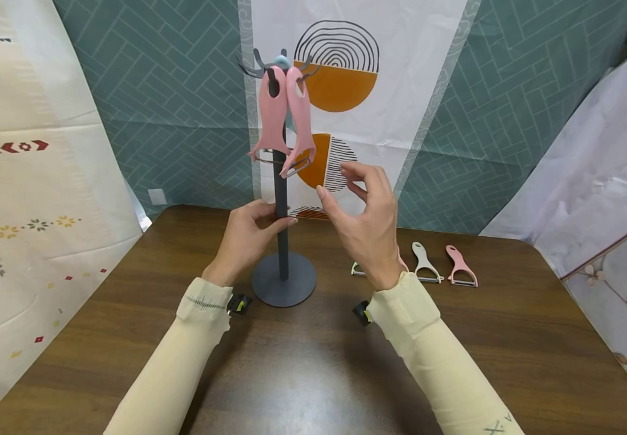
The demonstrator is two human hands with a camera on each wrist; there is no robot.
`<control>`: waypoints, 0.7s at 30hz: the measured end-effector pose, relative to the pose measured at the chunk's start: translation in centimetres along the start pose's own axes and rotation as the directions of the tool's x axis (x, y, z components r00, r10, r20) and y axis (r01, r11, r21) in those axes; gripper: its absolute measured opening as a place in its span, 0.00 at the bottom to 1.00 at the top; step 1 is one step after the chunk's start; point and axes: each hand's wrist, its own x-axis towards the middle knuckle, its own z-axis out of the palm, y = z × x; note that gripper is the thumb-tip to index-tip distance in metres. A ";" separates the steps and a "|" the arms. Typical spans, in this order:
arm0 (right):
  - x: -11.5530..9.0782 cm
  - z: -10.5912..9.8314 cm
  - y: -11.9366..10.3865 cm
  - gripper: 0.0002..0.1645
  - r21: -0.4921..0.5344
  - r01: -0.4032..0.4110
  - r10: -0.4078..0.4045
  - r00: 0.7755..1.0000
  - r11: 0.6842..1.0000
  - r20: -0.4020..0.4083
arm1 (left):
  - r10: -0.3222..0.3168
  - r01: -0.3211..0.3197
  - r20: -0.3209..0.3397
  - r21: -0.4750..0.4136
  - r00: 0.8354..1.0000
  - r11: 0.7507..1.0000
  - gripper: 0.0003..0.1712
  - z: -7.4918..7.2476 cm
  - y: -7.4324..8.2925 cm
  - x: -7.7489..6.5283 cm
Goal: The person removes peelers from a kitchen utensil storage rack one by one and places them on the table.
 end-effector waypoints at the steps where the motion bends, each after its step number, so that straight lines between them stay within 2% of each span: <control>1: 0.0 0.1 0.2 0.27 0.000 0.002 -0.002 1.000 1.000 0.000 | 0.005 -0.005 0.008 -0.004 1.000 1.000 0.20 -0.1 0.0 0.0; 7: 0.2 0.4 0.5 0.29 0.019 0.012 -0.012 1.000 1.000 0.005 | 0.034 -0.030 0.056 -0.073 0.998 0.997 0.31 -0.4 0.1 0.0; 12: 0.5 0.8 0.1 0.30 0.055 0.026 -0.027 0.999 0.998 0.018 | 0.028 -0.022 0.081 -0.081 0.996 0.996 0.40 -0.7 0.4 0.1; 17: 0.7 1.2 -0.1 0.30 0.064 0.039 -0.040 0.999 0.997 0.015 | 0.022 -0.012 0.090 -0.107 0.996 0.994 0.40 -0.5 0.4 -0.1; 21: 0.8 1.5 -0.3 0.30 0.061 0.035 -0.036 0.999 0.998 0.007 | 0.037 -0.024 0.089 -0.152 0.995 0.988 0.36 -0.3 0.5 -0.2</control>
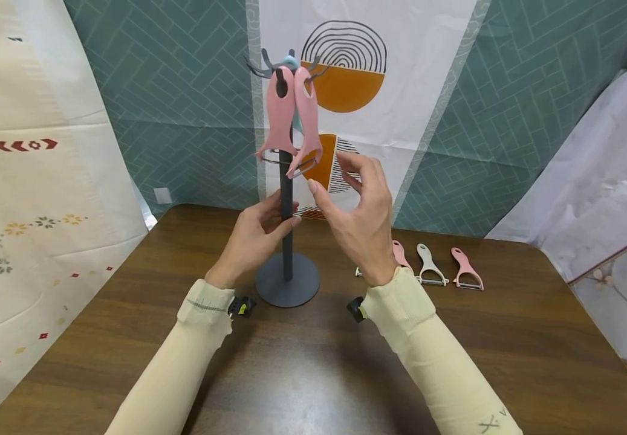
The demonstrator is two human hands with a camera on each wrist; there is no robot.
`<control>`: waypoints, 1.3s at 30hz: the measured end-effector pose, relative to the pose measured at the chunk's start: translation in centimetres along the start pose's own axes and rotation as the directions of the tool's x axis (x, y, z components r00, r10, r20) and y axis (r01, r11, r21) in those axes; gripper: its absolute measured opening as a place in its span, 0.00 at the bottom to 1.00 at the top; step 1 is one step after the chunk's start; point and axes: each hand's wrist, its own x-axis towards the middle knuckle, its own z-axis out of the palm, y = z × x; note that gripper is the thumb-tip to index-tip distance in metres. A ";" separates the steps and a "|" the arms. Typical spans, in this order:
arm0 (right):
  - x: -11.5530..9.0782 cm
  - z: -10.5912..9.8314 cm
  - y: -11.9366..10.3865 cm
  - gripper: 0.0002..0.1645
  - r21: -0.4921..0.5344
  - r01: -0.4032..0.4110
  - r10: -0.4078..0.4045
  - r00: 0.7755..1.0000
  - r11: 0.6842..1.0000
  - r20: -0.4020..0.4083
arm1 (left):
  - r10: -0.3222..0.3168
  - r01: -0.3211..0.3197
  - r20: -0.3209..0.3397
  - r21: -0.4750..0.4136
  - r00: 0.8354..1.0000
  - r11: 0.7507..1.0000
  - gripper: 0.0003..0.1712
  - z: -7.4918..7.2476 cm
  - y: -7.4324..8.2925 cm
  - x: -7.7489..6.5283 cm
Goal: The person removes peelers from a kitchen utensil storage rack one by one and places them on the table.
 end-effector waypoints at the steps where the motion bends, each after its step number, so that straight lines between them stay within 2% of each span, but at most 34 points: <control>1: 0.0 0.0 0.0 0.30 0.000 -0.001 0.001 1.000 1.000 -0.001 | 0.003 -0.003 -0.001 -0.007 1.000 1.000 0.34 0.1 0.0 0.0; 6: 0.2 0.2 -0.5 0.31 0.004 0.000 0.000 1.000 1.000 0.003 | 0.011 -0.011 -0.010 -0.006 1.000 1.000 0.24 0.1 0.2 -0.1; 13: 0.4 0.6 -3.3 0.30 0.039 -0.001 0.000 1.000 0.999 0.019 | 0.003 -0.002 -0.017 0.036 1.000 0.999 0.25 0.0 0.2 -0.1; 17: 0.7 1.2 -4.1 0.31 0.053 -0.011 0.009 0.999 0.999 0.035 | -0.021 0.021 -0.020 0.035 1.000 0.999 0.22 0.0 0.1 -0.1; 23: 1.0 2.0 -4.4 0.34 0.059 -0.010 0.007 0.999 0.998 0.053 | -0.039 0.040 -0.015 0.018 0.999 0.999 0.20 0.1 0.0 -0.1; 32: 1.0 2.5 -4.3 0.33 0.129 -0.004 0.002 1.000 0.992 0.015 | -0.032 0.033 -0.031 0.013 0.999 0.999 0.19 0.6 0.1 0.0; 39: 1.1 2.9 -3.4 0.35 0.119 0.017 -0.016 1.000 0.993 -0.009 | -0.023 0.024 -0.045 0.021 0.999 1.000 0.17 0.7 0.1 0.0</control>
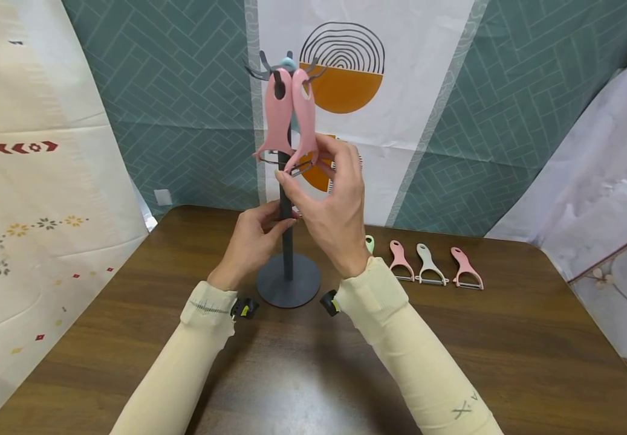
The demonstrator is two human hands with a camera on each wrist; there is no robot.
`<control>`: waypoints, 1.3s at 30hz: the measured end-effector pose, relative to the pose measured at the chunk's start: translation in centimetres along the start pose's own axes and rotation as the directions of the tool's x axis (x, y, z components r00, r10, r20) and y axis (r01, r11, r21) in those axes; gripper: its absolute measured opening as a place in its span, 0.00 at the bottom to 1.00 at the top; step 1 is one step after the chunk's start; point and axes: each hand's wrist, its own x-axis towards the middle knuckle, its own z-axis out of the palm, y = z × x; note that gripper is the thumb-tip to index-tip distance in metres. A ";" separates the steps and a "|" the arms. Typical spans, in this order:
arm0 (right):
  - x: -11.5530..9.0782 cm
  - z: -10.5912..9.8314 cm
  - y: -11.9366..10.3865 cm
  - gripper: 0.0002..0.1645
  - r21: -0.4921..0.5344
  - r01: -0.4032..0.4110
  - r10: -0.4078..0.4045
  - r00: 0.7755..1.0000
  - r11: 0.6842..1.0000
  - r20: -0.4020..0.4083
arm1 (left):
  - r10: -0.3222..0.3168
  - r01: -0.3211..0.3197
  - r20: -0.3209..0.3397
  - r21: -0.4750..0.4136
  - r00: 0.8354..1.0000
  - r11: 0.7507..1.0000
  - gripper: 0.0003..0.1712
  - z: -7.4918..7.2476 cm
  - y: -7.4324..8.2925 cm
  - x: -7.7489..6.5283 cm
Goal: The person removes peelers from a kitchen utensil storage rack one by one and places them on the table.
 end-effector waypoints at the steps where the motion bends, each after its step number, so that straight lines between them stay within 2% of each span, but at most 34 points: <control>1: 0.0 0.1 0.1 0.35 -0.003 0.002 -0.002 1.000 1.000 -0.001 | 0.002 -0.002 -0.002 -0.001 1.000 1.000 0.17 0.0 0.0 0.0; 9: 0.1 0.2 0.6 0.34 -0.016 0.008 -0.008 1.000 1.000 -0.012 | 0.005 -0.005 -0.006 -0.017 1.000 1.000 0.15 0.0 -0.1 -0.1; 17: 0.4 0.0 0.9 0.35 -0.007 0.038 -0.038 0.999 0.999 -0.028 | 0.004 -0.004 -0.008 0.012 1.000 1.000 0.14 0.0 0.0 -0.1; 25: 0.6 -0.1 -0.8 0.32 0.023 0.051 -0.050 0.998 0.998 -0.046 | -0.007 0.007 -0.008 0.009 1.000 1.000 0.15 0.1 -0.1 -0.1; 32: 0.8 -0.5 0.0 0.33 0.001 0.044 -0.044 0.998 0.999 -0.052 | -0.006 0.006 -0.005 0.012 1.000 1.000 0.15 0.0 -0.2 -0.2; 39: 0.5 -0.7 -1.3 0.32 0.017 0.046 -0.045 0.998 0.999 -0.051 | -0.020 0.020 0.007 0.013 1.000 1.000 0.18 0.0 -0.2 -0.2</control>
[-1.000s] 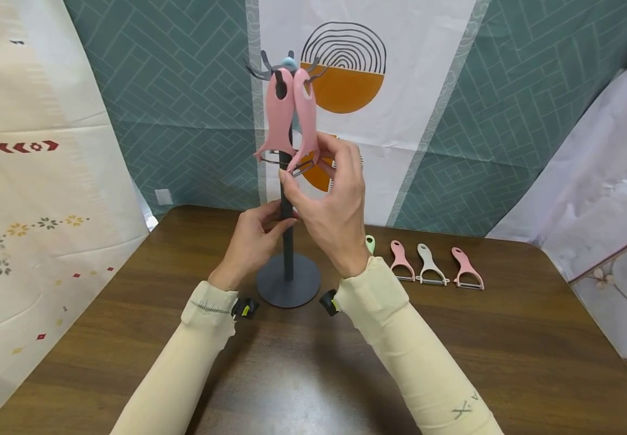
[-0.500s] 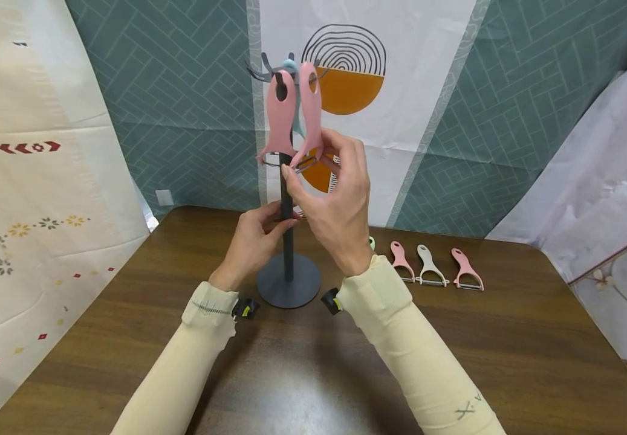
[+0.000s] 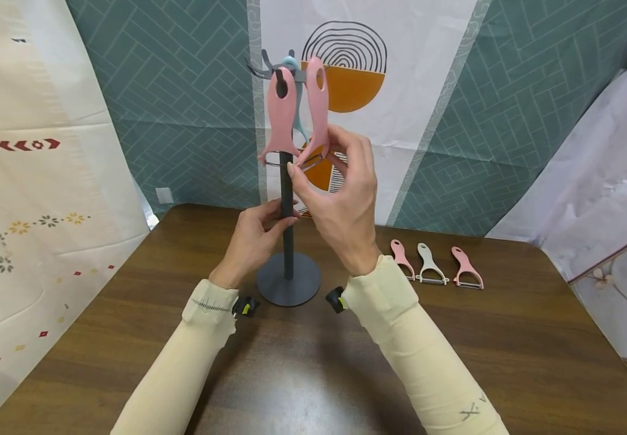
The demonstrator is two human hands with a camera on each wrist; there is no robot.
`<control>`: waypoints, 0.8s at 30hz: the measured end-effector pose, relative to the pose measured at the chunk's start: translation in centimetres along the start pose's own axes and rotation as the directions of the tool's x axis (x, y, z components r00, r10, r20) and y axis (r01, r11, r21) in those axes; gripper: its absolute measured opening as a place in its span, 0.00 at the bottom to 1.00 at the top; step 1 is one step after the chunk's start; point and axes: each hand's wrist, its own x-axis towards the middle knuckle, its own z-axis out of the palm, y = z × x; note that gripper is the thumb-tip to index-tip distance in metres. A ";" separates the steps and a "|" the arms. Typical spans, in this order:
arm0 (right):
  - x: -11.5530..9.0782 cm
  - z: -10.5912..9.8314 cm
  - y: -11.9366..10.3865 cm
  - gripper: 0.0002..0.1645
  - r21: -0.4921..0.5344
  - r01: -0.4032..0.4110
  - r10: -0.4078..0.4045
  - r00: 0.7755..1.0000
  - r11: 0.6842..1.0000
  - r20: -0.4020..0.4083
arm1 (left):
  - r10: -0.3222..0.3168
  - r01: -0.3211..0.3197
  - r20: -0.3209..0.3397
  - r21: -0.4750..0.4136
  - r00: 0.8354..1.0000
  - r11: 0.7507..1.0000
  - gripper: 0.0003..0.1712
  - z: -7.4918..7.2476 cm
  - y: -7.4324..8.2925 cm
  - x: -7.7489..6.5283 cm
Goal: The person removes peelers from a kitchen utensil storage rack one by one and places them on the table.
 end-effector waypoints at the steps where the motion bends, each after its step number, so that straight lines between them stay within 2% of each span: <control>1: -0.1 0.0 -0.2 0.32 0.004 -0.002 0.002 1.000 1.000 0.000 | -0.001 0.001 0.000 0.001 1.000 1.000 0.18 0.0 0.0 0.0; 8: -0.6 -0.7 -0.8 0.32 -0.011 -0.027 0.027 1.000 1.000 -0.003 | -0.004 0.004 -0.001 0.003 1.000 1.000 0.20 0.0 0.1 0.0; 14: -1.1 -1.4 -0.8 0.32 -0.030 -0.013 0.013 1.000 0.999 0.001 | -0.007 0.007 -0.009 0.010 1.000 1.000 0.18 0.0 0.1 0.0; 24: -2.6 -2.6 0.0 0.34 -0.087 -0.034 0.035 0.999 0.996 0.013 | -0.007 0.007 -0.014 0.022 1.000 1.000 0.16 0.0 0.2 0.1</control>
